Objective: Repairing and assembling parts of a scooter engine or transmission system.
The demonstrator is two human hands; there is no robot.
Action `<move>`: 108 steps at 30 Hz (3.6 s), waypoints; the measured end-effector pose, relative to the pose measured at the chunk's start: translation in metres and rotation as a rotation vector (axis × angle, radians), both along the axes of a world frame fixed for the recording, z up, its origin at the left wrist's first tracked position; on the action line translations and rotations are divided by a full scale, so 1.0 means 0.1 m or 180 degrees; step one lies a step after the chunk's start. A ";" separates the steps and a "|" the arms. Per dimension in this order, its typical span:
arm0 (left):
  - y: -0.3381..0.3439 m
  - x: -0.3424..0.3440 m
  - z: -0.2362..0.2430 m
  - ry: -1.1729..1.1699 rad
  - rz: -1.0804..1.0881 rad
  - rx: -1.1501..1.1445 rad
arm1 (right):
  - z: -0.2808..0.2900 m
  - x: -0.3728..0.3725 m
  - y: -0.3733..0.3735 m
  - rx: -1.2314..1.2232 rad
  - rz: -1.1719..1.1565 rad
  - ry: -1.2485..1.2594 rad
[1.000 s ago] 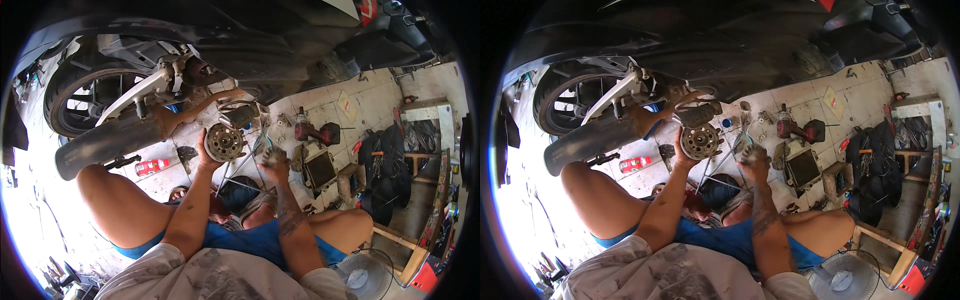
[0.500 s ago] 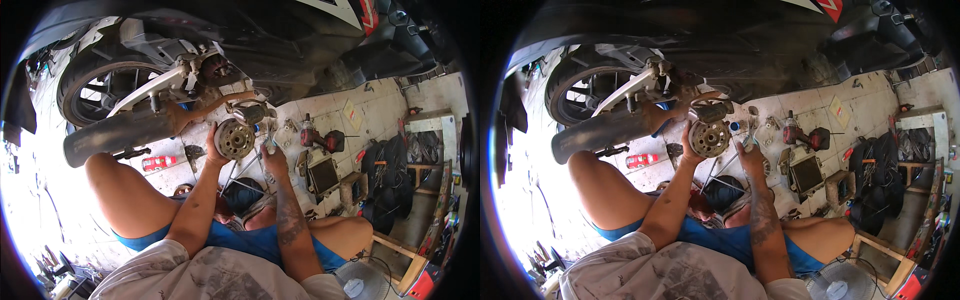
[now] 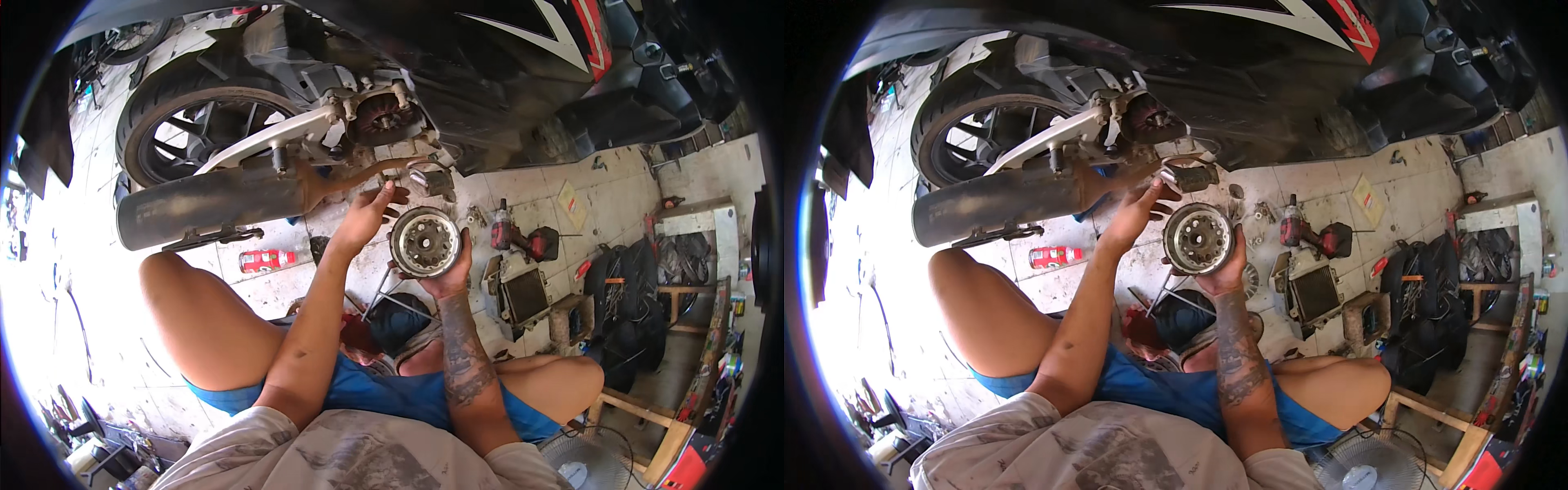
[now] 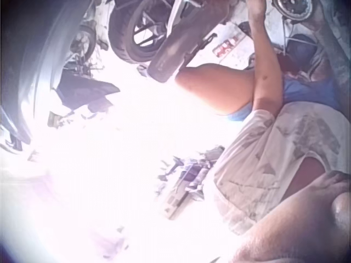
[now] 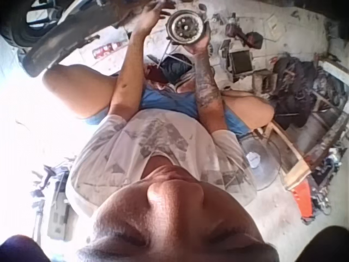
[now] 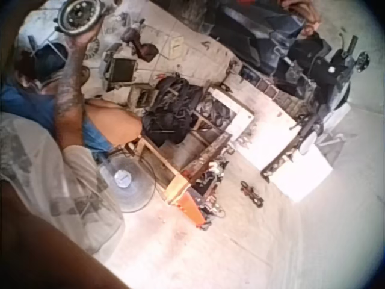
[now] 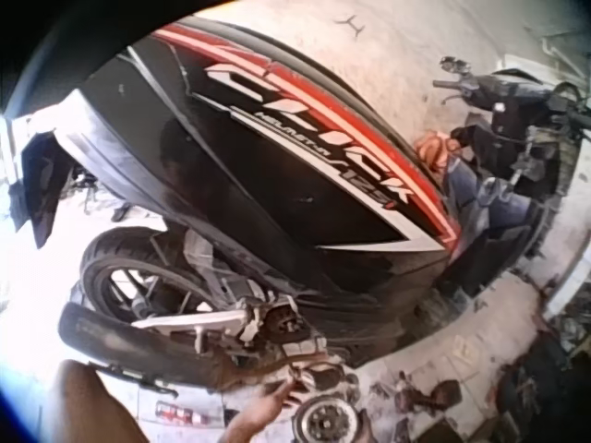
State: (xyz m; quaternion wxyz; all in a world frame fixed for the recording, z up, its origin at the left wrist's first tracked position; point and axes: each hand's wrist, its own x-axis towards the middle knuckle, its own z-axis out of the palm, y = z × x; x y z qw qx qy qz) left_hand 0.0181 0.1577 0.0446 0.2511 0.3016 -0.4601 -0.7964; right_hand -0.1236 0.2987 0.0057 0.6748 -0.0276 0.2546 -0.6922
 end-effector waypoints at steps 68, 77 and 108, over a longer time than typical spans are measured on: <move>1.00 -0.42 0.90 0.1796 -0.0541 0.2460 | 1.68 -0.01 1.00 -0.0114 0.1555 0.8795; 1.12 -0.44 0.47 0.2022 -0.1286 0.0643 | 2.05 -0.13 0.72 0.1190 -0.0811 0.0309; 0.84 -0.32 -0.07 0.2362 -0.1054 0.3058 | 1.38 -0.15 1.36 0.0751 0.2451 0.3409</move>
